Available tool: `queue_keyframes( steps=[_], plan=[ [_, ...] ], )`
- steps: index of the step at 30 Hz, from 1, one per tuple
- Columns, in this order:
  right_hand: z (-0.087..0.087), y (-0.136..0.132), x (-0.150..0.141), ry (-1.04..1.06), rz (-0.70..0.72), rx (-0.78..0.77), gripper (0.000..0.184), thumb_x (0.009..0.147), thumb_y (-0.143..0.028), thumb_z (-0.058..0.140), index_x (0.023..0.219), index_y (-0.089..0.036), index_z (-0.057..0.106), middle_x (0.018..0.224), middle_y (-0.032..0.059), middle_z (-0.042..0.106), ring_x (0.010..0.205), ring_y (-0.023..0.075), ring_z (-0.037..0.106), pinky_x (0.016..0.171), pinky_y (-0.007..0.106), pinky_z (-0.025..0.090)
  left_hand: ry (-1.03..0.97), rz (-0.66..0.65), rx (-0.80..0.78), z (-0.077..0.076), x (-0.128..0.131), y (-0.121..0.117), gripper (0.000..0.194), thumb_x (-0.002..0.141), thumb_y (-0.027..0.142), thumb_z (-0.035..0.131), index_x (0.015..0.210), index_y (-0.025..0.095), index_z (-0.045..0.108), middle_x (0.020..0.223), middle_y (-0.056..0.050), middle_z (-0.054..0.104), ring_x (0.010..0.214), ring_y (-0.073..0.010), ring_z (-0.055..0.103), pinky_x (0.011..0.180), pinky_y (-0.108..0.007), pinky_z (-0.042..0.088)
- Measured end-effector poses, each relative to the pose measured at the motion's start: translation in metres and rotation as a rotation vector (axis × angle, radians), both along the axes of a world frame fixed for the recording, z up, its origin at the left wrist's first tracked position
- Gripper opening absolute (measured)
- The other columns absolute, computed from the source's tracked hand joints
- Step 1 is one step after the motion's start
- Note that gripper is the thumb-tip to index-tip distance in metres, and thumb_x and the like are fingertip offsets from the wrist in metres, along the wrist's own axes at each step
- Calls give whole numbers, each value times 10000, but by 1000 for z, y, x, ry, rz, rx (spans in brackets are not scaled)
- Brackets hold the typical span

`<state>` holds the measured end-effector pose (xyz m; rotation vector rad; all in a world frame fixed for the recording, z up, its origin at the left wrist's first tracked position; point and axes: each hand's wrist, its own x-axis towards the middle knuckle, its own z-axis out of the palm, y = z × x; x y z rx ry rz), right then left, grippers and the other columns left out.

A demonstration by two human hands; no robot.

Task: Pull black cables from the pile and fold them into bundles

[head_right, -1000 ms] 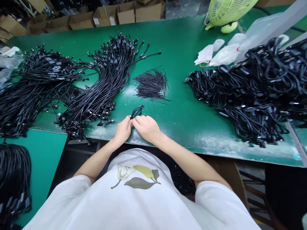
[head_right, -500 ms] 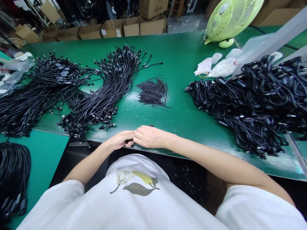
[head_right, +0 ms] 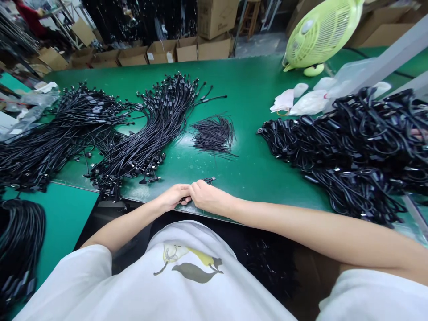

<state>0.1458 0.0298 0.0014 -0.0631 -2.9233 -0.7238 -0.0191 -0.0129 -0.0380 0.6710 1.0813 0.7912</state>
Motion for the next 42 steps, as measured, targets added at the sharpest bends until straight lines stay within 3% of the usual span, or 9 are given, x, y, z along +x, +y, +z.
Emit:
queue_keyframes(
  steps=[6, 11, 18, 24, 27, 30, 33, 36, 42],
  plan=[
    [-8, 24, -11, -12, -229, -342, 215, 863, -128, 459, 746, -135, 640, 661, 97, 611, 568, 189, 479, 527, 331, 224, -53, 148, 48, 10, 8, 8, 105, 707, 246, 666, 716, 142, 655, 627, 13, 570, 587, -79, 466, 582, -208, 376],
    [-8, 33, -21, 451, -587, -912, 303, 923, -284, 424, 725, -184, 630, 766, 58, 683, 678, 170, 579, 598, 279, 325, -152, 385, 103, 18, 0, 28, 206, 803, 323, 625, 805, 136, 714, 810, -52, 675, 788, -149, 562, 765, -275, 433],
    [-28, 25, -15, 879, -611, -1599, 347, 873, -444, 481, 657, -191, 581, 591, -19, 537, 542, 123, 433, 566, 263, 320, 128, 137, 561, 29, -18, 27, 151, 781, 206, 636, 866, 206, 760, 1081, -70, 623, 1043, -209, 533, 953, -321, 394],
    [-7, 20, 5, 924, -612, -1328, 318, 896, -371, 469, 647, -191, 548, 658, 9, 554, 645, 141, 484, 642, 268, 342, 634, -168, 768, 15, -12, 12, 358, 832, 101, 468, 938, 257, 771, 1023, -71, 588, 995, -218, 485, 1012, -398, 363],
    [1, 0, -2, 749, -434, -1190, 332, 937, -330, 434, 658, -189, 548, 686, 26, 579, 668, 141, 500, 660, 260, 345, 454, -114, 627, 9, -14, 17, 299, 890, 227, 493, 1070, 203, 731, 1037, -87, 614, 1020, -227, 524, 997, -385, 397],
    [-6, -9, -9, 575, -378, -1306, 337, 940, -314, 429, 651, -184, 542, 671, 17, 592, 647, 133, 508, 648, 249, 343, 280, -22, 627, 25, -22, 18, 327, 922, 333, 487, 1090, 192, 729, 1100, -88, 605, 1051, -220, 540, 987, -349, 406],
    [-16, 6, -5, 594, -494, -1415, 345, 923, -337, 432, 637, -181, 548, 655, 6, 590, 639, 132, 519, 637, 245, 343, 270, -228, 713, 43, -23, 6, 287, 898, 361, 548, 1006, 206, 764, 1059, -84, 614, 1019, -209, 559, 950, -333, 425],
    [-17, 24, 5, 699, -574, -1377, 333, 898, -351, 442, 625, -182, 530, 650, 2, 571, 657, 134, 512, 649, 251, 337, 221, -495, 579, 35, -13, -13, 366, 908, 439, 536, 1083, 189, 737, 924, -83, 655, 847, -173, 599, 837, -317, 468],
    [-4, 20, 9, 716, -569, -1524, 338, 852, -403, 486, 611, -171, 538, 628, 3, 552, 634, 135, 492, 642, 262, 345, -45, -80, 163, -9, -3, -11, 726, 852, 721, 396, 1088, 107, 703, 913, -118, 692, 768, -156, 613, 744, -285, 461]
  ],
)
